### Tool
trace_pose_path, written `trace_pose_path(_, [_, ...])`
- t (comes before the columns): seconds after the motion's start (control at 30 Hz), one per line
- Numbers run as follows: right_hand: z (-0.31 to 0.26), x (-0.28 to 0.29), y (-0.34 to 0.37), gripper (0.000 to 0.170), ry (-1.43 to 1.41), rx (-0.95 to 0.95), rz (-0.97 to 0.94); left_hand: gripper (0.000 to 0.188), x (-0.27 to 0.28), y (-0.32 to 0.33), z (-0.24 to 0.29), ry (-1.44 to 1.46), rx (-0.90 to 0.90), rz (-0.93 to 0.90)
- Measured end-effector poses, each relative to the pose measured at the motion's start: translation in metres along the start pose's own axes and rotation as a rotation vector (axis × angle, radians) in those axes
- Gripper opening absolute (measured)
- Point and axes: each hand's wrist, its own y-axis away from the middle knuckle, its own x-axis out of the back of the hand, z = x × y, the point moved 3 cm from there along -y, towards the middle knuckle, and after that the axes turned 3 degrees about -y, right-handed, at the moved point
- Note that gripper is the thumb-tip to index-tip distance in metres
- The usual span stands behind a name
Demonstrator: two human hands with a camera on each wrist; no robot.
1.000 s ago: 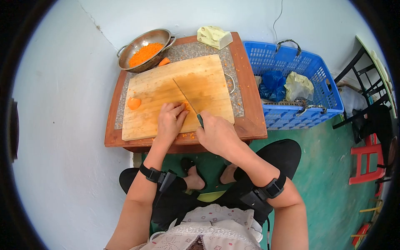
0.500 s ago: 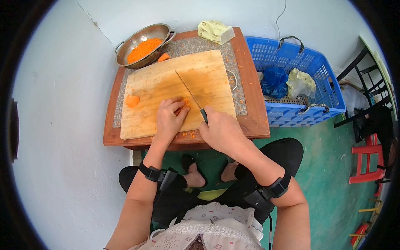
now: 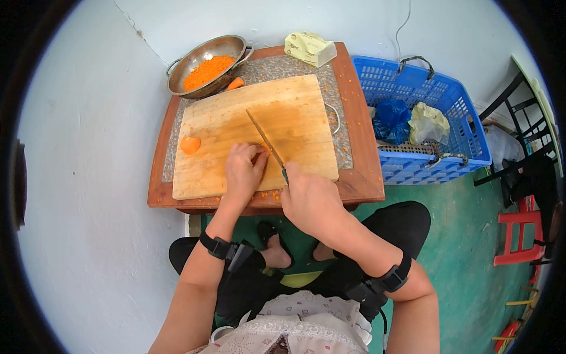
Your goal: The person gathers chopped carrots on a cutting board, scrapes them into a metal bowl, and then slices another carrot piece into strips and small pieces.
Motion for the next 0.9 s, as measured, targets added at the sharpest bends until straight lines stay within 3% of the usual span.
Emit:
trace_pose_path(0.5, [-0.006,-0.014,0.003,0.014,0.134,0.037,-0.056,0.009,-0.001,0.002,-0.001,0.032,0.012,0.048])
trace_pose_path(0.6, [-0.010,-0.015,0.004,0.015,0.167,0.042,-0.060,0.010,0.002,-0.003,0.004,-0.048,-0.015,0.126])
trace_pose_path(0.9, [-0.012,-0.012,0.005,0.016,0.234,0.105,-0.075,0.010,-0.002,-0.002,-0.003,0.052,0.103,-0.053])
